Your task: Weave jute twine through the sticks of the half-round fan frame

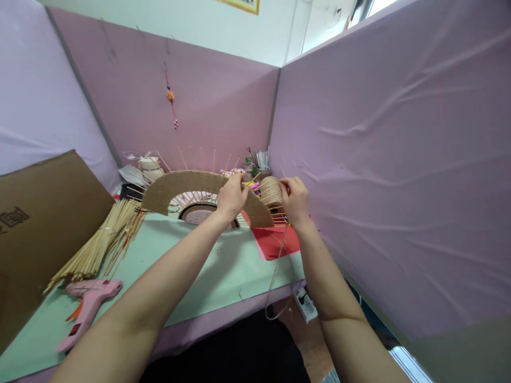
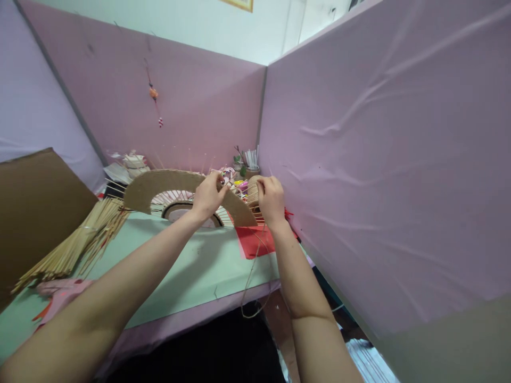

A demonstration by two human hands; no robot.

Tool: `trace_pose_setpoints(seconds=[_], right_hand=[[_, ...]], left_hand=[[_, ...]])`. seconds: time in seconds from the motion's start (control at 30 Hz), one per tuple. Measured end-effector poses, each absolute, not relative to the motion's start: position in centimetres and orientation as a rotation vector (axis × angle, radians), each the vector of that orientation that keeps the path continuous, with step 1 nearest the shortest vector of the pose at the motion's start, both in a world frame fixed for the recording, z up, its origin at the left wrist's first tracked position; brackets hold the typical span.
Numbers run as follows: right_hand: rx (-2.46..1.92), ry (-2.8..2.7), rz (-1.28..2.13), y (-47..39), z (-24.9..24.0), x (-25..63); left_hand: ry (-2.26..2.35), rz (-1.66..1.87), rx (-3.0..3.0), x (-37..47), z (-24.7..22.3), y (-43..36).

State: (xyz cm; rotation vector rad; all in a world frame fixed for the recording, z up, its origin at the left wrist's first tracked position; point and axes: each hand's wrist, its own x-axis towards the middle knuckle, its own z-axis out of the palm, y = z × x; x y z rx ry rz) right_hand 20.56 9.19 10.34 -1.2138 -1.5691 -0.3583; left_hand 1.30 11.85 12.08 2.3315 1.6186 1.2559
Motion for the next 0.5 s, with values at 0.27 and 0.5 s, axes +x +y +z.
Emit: trace_pose_setpoints(seconds=[0.27, 0.5], right_hand=[[-1.240, -1.521, -0.295, 7.7, 7.5, 19.9], [-1.285, -1.476, -0.170, 7.5, 5.7, 21.0]], left_hand=[[1.634, 1.255, 2.330, 1.3, 12.1, 12.0], [1.633, 1.245, 2.373, 1.2, 12.2, 11.8]])
